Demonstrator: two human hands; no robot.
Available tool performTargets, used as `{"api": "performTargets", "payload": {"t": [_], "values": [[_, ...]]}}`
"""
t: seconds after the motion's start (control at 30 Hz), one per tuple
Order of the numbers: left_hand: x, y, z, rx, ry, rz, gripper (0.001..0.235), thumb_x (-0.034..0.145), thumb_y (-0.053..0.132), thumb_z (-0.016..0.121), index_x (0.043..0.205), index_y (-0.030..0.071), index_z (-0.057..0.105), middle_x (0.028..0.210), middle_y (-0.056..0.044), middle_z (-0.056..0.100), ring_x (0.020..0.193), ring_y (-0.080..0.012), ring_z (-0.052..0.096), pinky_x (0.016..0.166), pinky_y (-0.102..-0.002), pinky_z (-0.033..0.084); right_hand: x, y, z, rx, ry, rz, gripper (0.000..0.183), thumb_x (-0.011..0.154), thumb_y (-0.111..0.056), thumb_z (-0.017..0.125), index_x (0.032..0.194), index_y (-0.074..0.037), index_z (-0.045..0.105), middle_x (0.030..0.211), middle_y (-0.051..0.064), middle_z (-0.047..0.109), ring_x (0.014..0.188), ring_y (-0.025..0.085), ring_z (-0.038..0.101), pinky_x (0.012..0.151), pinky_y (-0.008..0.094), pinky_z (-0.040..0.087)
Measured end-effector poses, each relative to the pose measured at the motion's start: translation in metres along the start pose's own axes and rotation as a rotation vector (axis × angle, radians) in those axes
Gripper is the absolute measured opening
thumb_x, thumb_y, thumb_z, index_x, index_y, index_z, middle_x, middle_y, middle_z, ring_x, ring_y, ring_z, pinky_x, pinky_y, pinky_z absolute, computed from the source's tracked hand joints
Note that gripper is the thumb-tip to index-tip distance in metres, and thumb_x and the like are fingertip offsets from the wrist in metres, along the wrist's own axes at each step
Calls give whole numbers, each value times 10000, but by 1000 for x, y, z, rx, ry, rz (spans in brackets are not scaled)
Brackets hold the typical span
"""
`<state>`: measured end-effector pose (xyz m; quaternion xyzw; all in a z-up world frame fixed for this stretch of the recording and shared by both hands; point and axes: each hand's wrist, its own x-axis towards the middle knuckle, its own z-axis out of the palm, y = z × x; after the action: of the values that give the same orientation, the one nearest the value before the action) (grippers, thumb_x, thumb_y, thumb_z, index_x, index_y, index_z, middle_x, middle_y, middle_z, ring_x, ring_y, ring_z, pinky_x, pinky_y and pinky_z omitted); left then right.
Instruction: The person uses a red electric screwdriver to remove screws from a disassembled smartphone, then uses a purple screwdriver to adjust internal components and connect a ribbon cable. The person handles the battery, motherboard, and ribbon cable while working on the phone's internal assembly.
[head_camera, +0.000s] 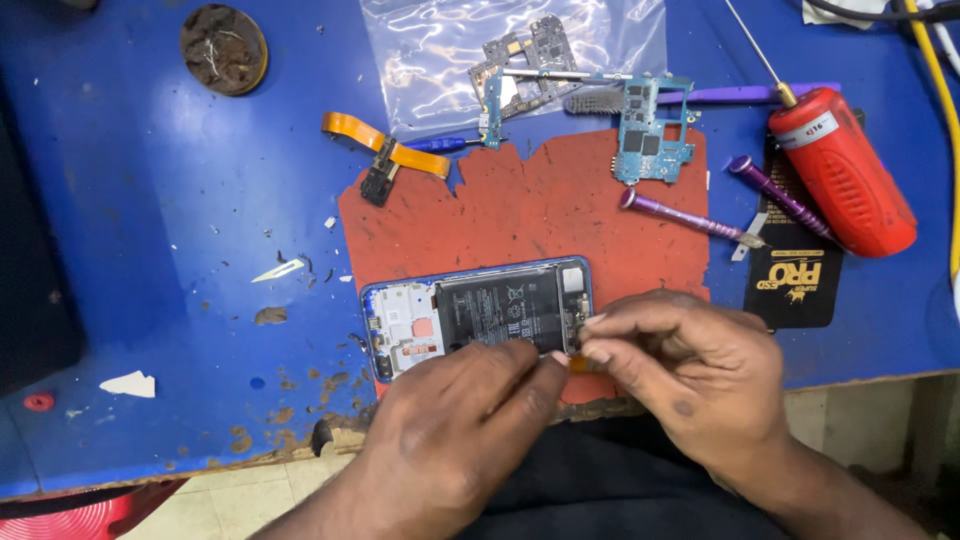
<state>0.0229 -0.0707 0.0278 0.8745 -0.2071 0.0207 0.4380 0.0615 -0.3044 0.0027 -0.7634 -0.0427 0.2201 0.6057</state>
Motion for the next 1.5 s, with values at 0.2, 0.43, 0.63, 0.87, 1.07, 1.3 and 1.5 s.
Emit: {"api": "performTargets", "payload": {"t": [0.2, 0.43, 0.63, 0.87, 1.07, 1.3, 1.5], "values": [[-1, -6, 6, 171, 37, 25, 341, 860, 20, 726, 1187, -67, 691, 1107, -166, 666, 873, -253, 706, 707, -353, 589, 6, -5, -11, -305, 230, -207, 135, 950, 35, 754, 1079, 26, 713, 1056, 112, 742, 860, 110, 719, 723, 205, 581], [5, -11, 7, 221, 37, 74, 344, 849, 31, 743, 1179, -58, 707, 1096, -148, 671, 777, -187, 666, 601, -322, 535, 4, -4, -10, -510, 160, -285, 175, 868, 31, 772, 1037, 5, 734, 955, 105, 717, 789, 120, 694, 673, 245, 549], [9, -10, 6, 288, -19, 92, 360, 824, 64, 730, 1163, -55, 708, 1104, -140, 672, 775, -164, 640, 604, -307, 543, 11, -3, -9, -551, 78, -447, 218, 858, 48, 769, 1061, -14, 720, 981, 102, 688, 829, 178, 713, 701, 291, 577], [12, -13, 5, 309, -70, 94, 359, 819, 87, 728, 1147, -60, 710, 1093, -142, 671, 783, -161, 643, 571, -294, 535, 16, -5, -10, -649, -51, -606, 312, 772, 32, 819, 1071, 0, 738, 942, 84, 679, 783, 232, 682, 669, 334, 562], [13, -14, 3, 304, -63, 94, 353, 814, 68, 744, 1141, -59, 714, 1086, -135, 678, 783, -145, 638, 558, -282, 530, 19, -6, -10, -676, -158, -668, 371, 774, -46, 828, 1128, 13, 734, 953, 84, 664, 798, 224, 661, 680, 360, 546], [14, -14, 3, 319, -72, 100, 365, 784, 60, 739, 1126, -66, 718, 1075, -152, 684, 774, -157, 644, 557, -288, 539, 19, -5, -9, -719, -178, -697, 359, 824, -105, 806, 1149, 23, 725, 957, 97, 659, 809, 230, 650, 702, 373, 539], [14, -15, 3, 310, -70, 108, 359, 791, 64, 735, 1121, -77, 720, 1073, -172, 685, 782, -173, 657, 561, -295, 545, 19, -3, -8, -735, -179, -695, 335, 847, -114, 795, 1141, 31, 727, 966, 95, 664, 822, 217, 659, 711, 368, 546]]}}
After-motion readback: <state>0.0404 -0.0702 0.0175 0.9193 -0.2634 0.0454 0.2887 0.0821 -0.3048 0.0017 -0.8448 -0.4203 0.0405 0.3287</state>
